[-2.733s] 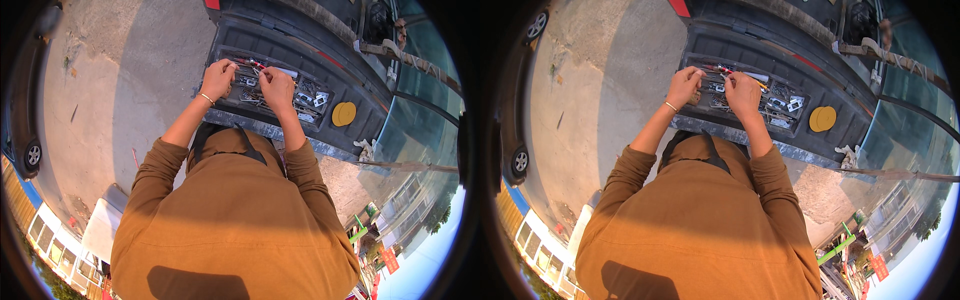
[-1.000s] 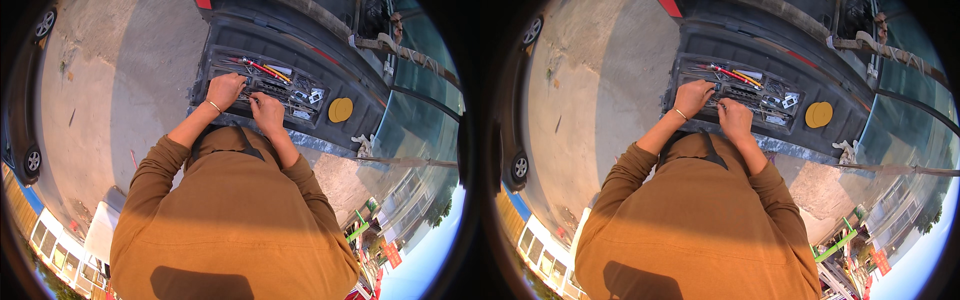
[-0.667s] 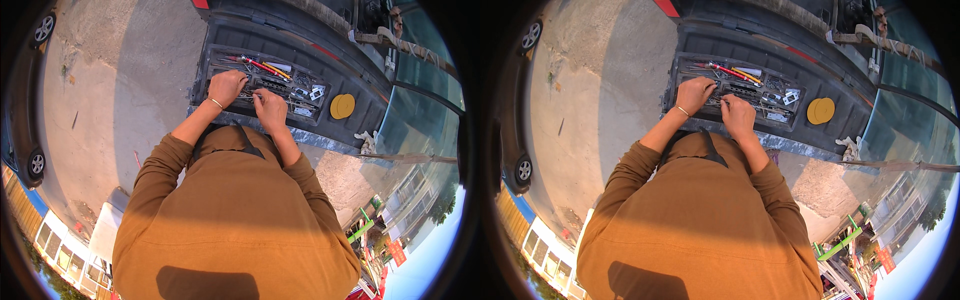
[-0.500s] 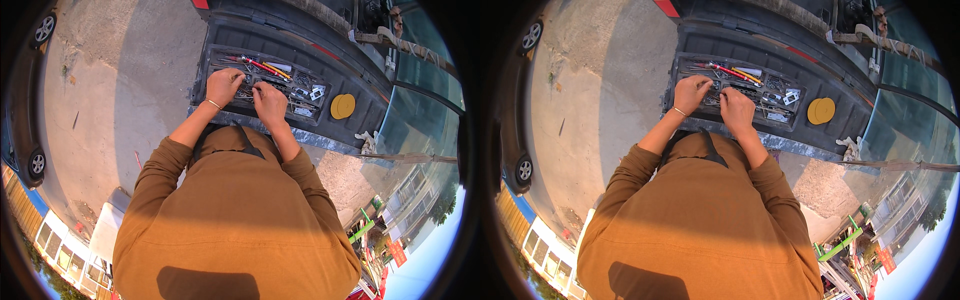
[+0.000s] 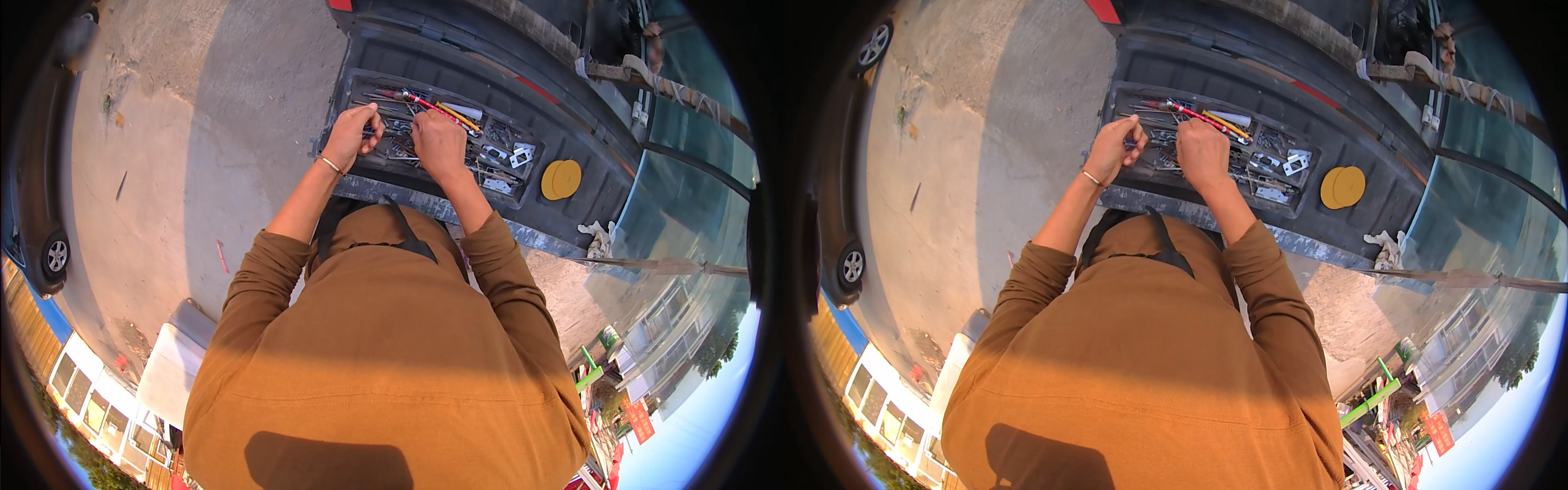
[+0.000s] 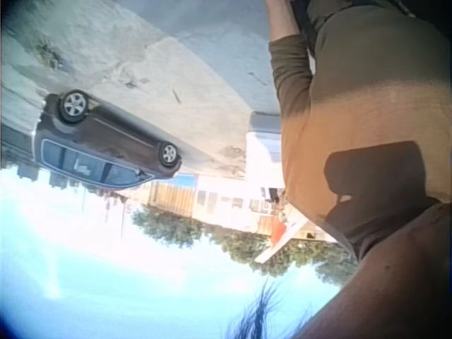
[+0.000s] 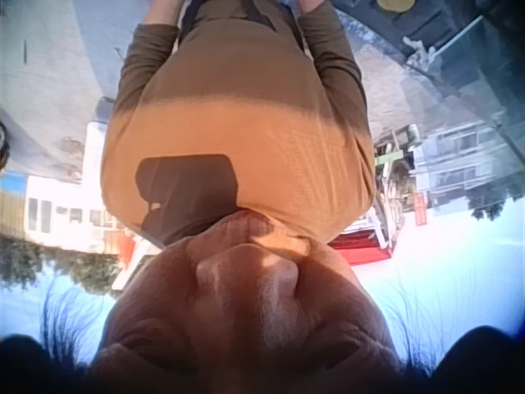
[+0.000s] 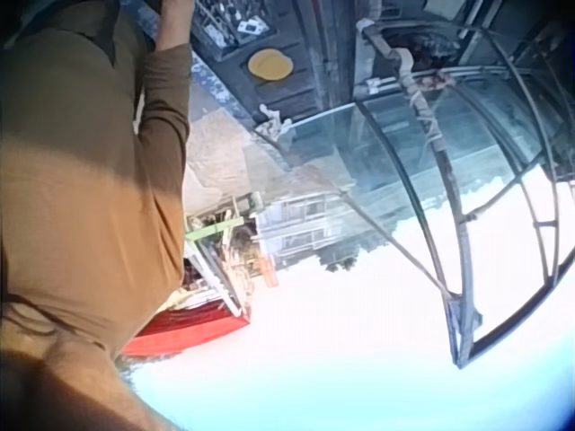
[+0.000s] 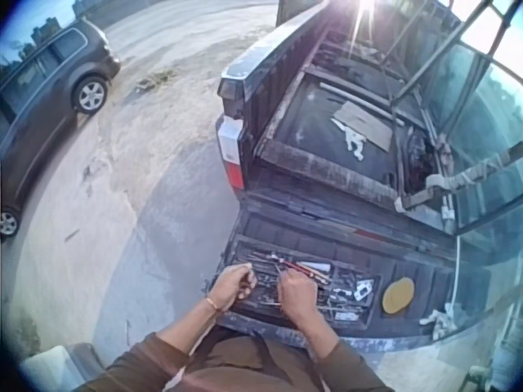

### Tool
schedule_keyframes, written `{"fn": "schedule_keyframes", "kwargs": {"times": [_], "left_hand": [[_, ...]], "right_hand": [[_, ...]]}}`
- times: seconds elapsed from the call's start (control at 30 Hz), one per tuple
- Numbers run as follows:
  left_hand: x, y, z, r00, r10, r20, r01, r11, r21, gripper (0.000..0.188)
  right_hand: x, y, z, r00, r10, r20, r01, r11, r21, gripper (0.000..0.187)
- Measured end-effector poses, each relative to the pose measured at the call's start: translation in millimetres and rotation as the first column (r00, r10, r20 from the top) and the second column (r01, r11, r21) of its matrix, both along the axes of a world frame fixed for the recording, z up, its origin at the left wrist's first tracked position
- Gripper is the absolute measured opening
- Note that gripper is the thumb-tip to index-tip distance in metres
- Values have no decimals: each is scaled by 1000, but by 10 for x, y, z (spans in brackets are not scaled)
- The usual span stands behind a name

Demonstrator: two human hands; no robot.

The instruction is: The person retrieves a yellow toolbox from the passenger seat of a pickup truck, carries it to the truck bed, and places it on the tailgate. They then open the toolbox and sort through various tools and hardware, picking up and setting down items such as screwdrivers, pliers, and fasteners.

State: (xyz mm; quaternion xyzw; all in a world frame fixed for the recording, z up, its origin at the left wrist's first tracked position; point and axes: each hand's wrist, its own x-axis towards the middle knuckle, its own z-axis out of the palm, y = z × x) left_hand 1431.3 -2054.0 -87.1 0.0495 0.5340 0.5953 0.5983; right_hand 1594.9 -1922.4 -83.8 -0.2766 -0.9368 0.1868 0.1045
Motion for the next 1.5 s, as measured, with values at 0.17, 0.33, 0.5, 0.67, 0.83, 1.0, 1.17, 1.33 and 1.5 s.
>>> {"fn": "schedule_keyframes", "kwargs": {"times": [0.17, 0.33, 0.5, 0.67, 0.83, 1.0, 1.17, 1.33, 1.5], "left_hand": [[85, 1, -22, 974, -123, -192, 97, 985, -142, 44], [224, 40, 19, 991, -81, -107, 70, 992, -103, 43], [120, -15, -31, 970, -159, -182, 131, 979, -153, 36], [161, -82, -63, 946, -84, -314, 59, 994, -88, 25], [180, -92, -62, 733, -248, -633, 205, 968, -143, 20], [316, -68, -5, 335, -301, -893, 240, 944, -228, 25], [382, -14, 45, 186, -354, -917, 256, 918, -303, 28], [401, 2, 37, 111, -386, -916, 243, 904, -351, 29], [385, -28, 21, 129, -380, -916, 230, 910, -345, 27]], "right_hand": [[-33, -26, 214, 994, -106, -35, 99, 981, -167, 9], [-4, -98, 484, 990, -136, -45, 103, 894, -437, 14], [56, 50, 396, 967, -250, -51, 227, 934, -276, 15], [140, 70, 271, 984, -173, -47, 165, 977, -134, 9], [89, 6, 248, 985, -117, -129, 101, 987, -123, 11], [52, -28, 258, 986, -105, -131, 88, 988, -128, 13], [41, -34, 243, 990, -95, -104, 82, 988, -129, 13], [44, -39, 222, 991, -68, -115, 58, 995, -86, 14], [47, -47, 202, 995, -36, -91, 30, 997, -68, 15]]}}
